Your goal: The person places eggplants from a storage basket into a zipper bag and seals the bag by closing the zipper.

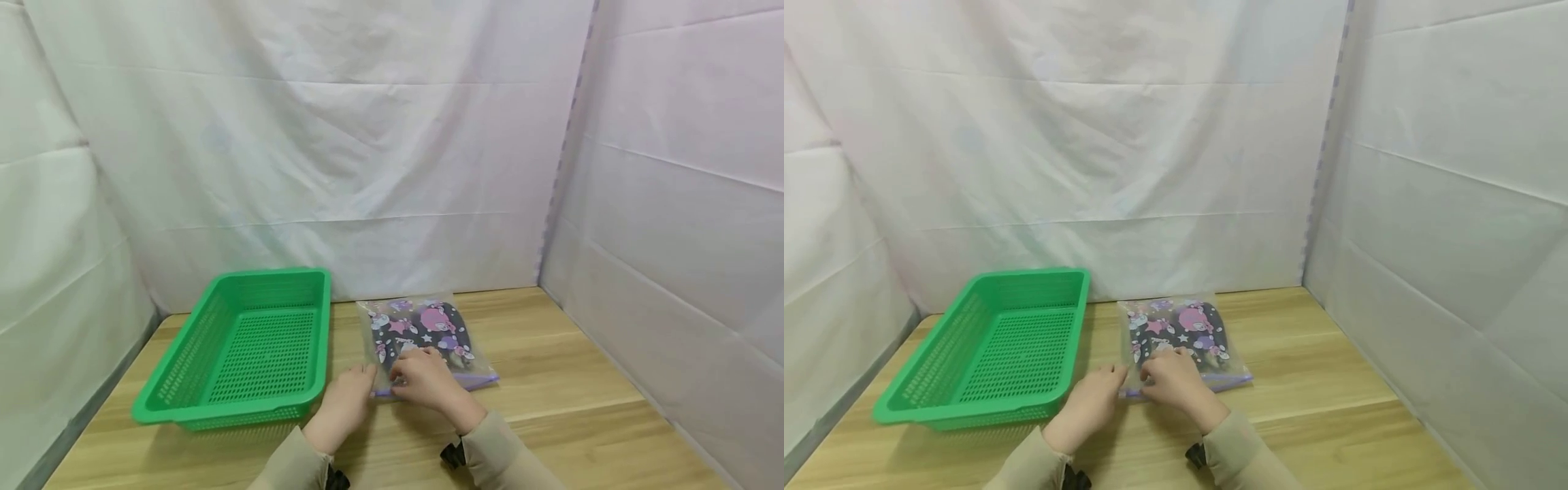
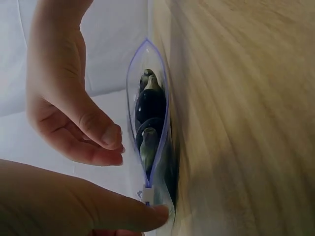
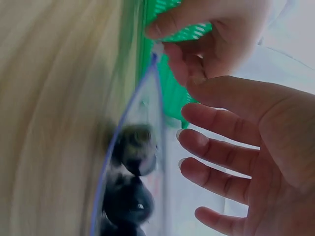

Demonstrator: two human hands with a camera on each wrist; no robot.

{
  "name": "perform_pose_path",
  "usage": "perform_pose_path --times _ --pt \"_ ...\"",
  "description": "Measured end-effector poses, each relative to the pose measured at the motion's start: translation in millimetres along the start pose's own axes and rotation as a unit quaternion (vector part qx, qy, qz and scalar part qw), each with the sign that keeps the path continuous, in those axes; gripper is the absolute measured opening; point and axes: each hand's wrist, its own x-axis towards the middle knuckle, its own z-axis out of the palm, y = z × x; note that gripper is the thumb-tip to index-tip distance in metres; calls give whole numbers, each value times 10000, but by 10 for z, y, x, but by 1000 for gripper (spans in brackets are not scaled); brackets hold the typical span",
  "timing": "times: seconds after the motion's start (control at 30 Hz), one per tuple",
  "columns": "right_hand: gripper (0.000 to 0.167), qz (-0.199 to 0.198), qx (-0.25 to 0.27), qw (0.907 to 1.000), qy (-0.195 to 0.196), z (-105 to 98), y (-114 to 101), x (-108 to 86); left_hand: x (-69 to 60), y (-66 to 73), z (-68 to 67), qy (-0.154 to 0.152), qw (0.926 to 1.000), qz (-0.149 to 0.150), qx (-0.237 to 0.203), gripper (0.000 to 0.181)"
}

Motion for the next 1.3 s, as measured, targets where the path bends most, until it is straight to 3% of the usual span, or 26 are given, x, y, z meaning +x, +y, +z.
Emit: perform_pose_path --times 0.17,0.27,0.47,0.8,1.03,1.3 --pt "14 14 -91 9999 82 87 -66 93 20 -50 6 519 9984 93 -195 23" --pt "17 36 -149 9998 134 148 -104 135 29 -55 18 683 9973 98 -265 20" --pt "12 47 -324 9988 378 244 -116 137 61 -23 47 683 9973 43 -285 13" --pt "20 -129 -550 9935 991 270 -102 184 93 8 6 385 9982 -373 249 10" --pt "19 -95 -459 9957 803 239 -94 210 109 13 -4 489 9973 -327 447 12" --pt "18 -54 -182 9985 515 256 -75 171 72 40 52 516 9961 -474 534 16"
